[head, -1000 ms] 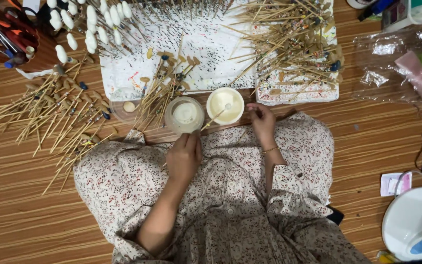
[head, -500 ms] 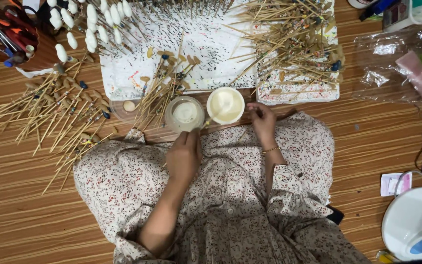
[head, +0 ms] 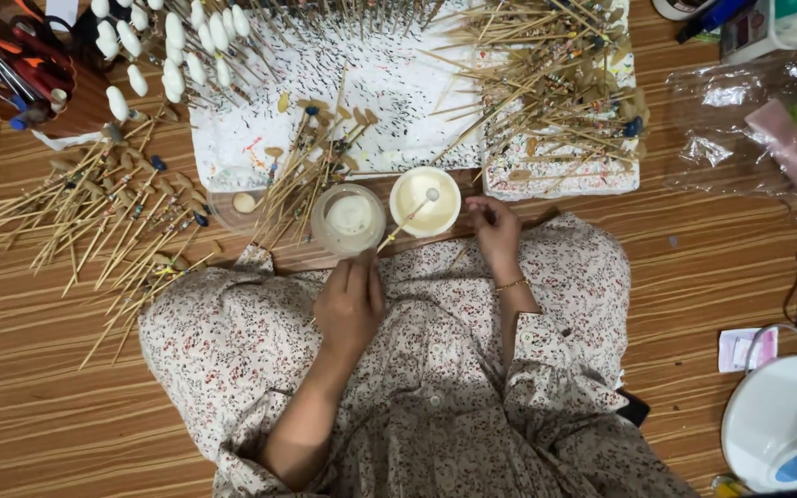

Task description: Assembling fishing floats by dipping wooden sticks into a white liquid and attaching foam components.

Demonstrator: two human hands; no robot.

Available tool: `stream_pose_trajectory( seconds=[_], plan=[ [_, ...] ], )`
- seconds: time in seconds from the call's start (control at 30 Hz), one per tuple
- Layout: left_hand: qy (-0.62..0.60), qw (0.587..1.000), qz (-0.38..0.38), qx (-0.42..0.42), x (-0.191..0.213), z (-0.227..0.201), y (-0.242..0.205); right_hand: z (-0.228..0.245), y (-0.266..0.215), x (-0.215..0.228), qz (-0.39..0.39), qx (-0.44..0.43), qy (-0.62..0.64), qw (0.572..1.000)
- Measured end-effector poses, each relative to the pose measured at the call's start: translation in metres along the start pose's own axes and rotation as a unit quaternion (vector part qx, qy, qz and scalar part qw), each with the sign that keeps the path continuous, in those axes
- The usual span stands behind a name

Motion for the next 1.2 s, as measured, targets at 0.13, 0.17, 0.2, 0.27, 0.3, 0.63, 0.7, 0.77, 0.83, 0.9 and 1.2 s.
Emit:
stream_pose_trajectory(
  seconds=[0.13,0.17,0.2,0.27,0.3,0.63,0.7,0.77,0.83,0.9,1.2],
  plan=[
    [-0.020,1.000,0.022,0.002,0.011,-0.008,0.019,0.002,0.001,0.001,-0.002,0.005,-0.003,1.000],
    [-0.013,1.000,0.011,-0.001,0.011,-0.007,0.017,0.004,0.000,0.000,0.003,-0.001,0.000,1.000],
    [-0.006,1.000,0.000,-0.003,0.011,-0.006,0.015,0.006,-0.001,0.000,0.008,-0.007,0.003,1.000],
    [-0.002,1.000,-0.006,-0.003,0.011,-0.007,0.017,0.006,0.000,0.001,0.010,-0.006,-0.001,1.000],
    [0.000,1.000,-0.010,-0.004,0.011,-0.008,0.019,0.007,0.000,0.002,0.009,-0.007,-0.004,1.000],
    [-0.005,1.000,-0.008,-0.018,0.006,-0.003,0.012,0.003,0.001,0.000,0.007,-0.007,-0.005,1.000],
    [-0.014,1.000,-0.008,-0.014,0.008,-0.004,0.014,0.001,0.002,-0.002,0.006,-0.005,-0.005,1.000],
    [-0.004,1.000,-0.010,-0.018,0.006,-0.002,0.010,0.002,0.000,-0.002,0.006,-0.006,-0.005,1.000],
    [0.005,1.000,-0.012,-0.023,0.003,0.000,0.007,0.002,-0.001,-0.003,0.004,-0.008,-0.005,1.000],
    [0.002,1.000,-0.014,-0.021,0.001,0.001,0.005,0.002,0.000,-0.003,0.005,-0.003,-0.008,1.000],
    [-0.011,1.000,0.018,-0.020,0.006,-0.002,0.012,0.003,0.001,-0.004,0.005,0.005,-0.008,1.000]
  ],
)
Point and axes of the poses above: each hand's wrist, its own y-axis towards the middle knuckle, its own x-axis out of the back of the hand, z = x × y, the point moved 2 cm from there along y, towards the middle knuckle, and after that the axes turned 11 degrees about -z, right-handed, at the moved point
